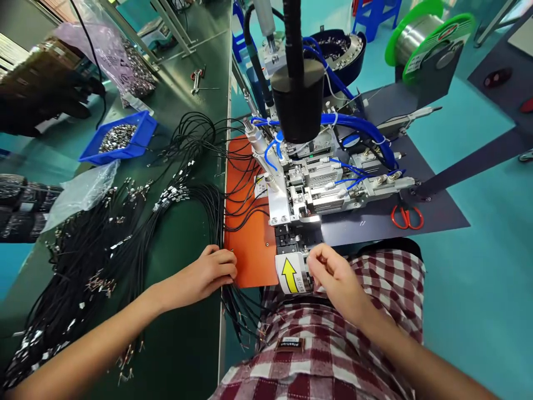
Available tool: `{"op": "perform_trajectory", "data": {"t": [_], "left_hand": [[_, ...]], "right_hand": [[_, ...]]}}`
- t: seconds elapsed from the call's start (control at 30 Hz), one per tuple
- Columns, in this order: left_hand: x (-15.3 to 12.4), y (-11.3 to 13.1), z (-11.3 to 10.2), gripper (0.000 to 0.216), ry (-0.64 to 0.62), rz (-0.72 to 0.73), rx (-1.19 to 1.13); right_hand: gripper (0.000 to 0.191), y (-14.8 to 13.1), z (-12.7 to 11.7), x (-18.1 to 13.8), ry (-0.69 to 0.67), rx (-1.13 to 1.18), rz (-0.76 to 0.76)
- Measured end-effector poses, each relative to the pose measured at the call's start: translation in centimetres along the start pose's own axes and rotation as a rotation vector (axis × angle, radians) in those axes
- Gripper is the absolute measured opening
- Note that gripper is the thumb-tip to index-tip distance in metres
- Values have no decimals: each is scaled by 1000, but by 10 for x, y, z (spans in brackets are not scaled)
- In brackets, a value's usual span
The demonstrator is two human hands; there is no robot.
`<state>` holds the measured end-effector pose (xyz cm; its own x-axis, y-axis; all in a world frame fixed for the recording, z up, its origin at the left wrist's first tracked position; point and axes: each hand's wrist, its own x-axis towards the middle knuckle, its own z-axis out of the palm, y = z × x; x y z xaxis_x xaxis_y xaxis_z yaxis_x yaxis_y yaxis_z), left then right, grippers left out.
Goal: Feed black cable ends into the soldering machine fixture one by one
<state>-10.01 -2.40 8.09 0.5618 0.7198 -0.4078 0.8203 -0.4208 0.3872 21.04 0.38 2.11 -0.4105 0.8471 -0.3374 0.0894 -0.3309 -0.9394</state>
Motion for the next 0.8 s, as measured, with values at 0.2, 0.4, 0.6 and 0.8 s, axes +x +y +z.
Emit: {"op": "perform_trajectory", "data": {"t": [0.2, 0.4, 0.6, 0.8], "left_hand": [[6, 8, 8, 16, 469, 42, -128], [47, 38, 44, 11, 677, 153, -257], [48, 50, 46, 8, 589, 73, -239], [48, 66, 32, 18, 280, -125, -570]], "right_hand": [[22, 5, 6, -2, -122, -44, -58], [20, -3, 1, -2, -88, 101, -93], [14, -4, -7, 2, 101, 169, -85], [24, -2, 23, 15, -81, 230, 51]]}}
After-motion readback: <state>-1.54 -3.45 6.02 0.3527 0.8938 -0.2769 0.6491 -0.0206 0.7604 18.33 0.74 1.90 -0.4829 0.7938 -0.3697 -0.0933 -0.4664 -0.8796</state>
